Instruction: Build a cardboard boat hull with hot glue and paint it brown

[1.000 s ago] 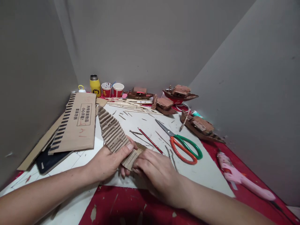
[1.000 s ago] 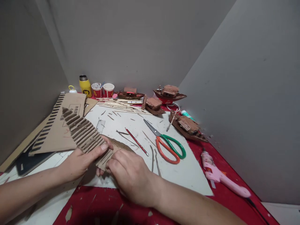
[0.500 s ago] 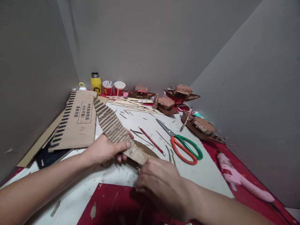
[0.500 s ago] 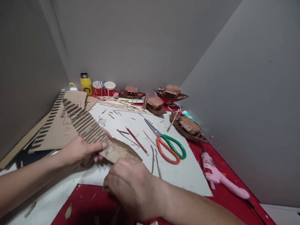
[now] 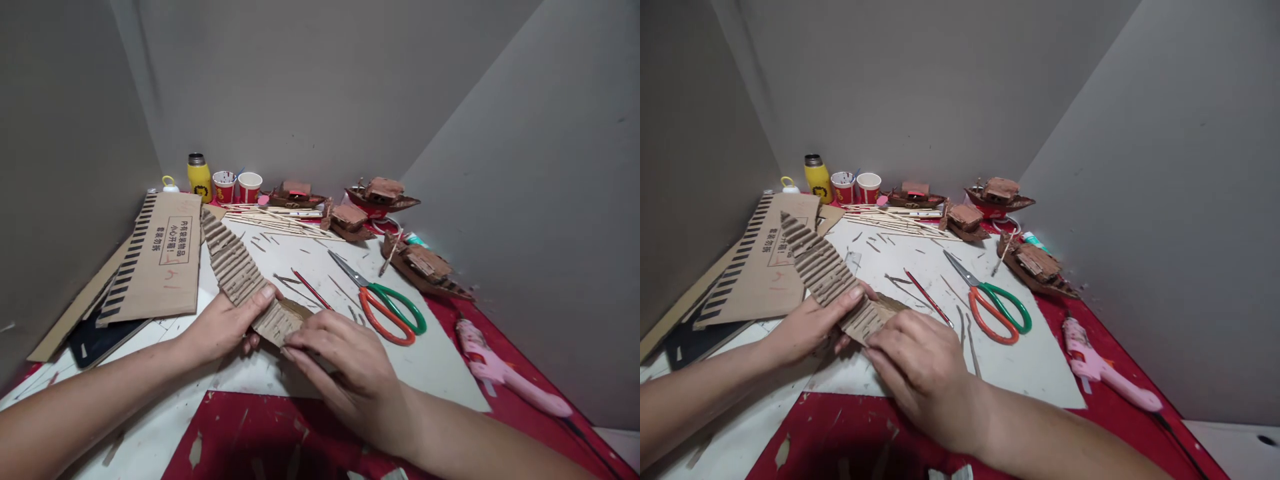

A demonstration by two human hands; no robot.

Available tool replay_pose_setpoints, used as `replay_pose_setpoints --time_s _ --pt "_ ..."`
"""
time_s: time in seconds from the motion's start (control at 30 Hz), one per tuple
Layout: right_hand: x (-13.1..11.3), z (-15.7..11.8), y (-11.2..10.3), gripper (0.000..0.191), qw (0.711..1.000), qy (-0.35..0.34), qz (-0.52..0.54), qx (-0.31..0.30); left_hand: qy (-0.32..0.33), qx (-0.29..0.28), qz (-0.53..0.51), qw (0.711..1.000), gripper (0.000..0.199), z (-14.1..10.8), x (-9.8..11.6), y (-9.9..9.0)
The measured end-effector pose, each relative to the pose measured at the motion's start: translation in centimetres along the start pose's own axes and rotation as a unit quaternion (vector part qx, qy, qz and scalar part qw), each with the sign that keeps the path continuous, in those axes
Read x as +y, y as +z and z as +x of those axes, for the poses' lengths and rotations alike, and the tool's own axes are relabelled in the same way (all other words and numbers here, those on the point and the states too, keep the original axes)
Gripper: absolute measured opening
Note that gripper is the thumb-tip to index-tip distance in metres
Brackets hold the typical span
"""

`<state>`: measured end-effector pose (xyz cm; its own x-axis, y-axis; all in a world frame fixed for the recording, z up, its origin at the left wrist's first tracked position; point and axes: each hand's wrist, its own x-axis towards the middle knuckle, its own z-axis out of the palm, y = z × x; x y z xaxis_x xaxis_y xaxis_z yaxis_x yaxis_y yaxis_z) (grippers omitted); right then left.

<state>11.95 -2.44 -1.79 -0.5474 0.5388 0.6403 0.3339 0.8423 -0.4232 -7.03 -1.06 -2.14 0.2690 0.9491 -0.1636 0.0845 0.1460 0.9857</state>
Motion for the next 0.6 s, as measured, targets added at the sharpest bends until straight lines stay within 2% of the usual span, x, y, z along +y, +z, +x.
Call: replay_pose_setpoints --time_s 0.3,0.43,0.6 --pt "0.3 -0.1 1.3 0.008 0.993 -0.028 -0.114 0.004 -0.015 0.015 0.000 1.000 0.033 -1.0 0.1 1.3" --pt "0.2 -0.2 1.3 0.014 0.989 -0.036 -0.140 0.000 -0.048 0.064 0.019 0.997 0.022 -1.4 0.8 1.4" --pt "0.3 -0.4 1.6 0.019 0.985 -0.035 -0.166 -0.020 -0.033 0.104 0.057 0.992 0.025 -1.5 1.0 1.5"
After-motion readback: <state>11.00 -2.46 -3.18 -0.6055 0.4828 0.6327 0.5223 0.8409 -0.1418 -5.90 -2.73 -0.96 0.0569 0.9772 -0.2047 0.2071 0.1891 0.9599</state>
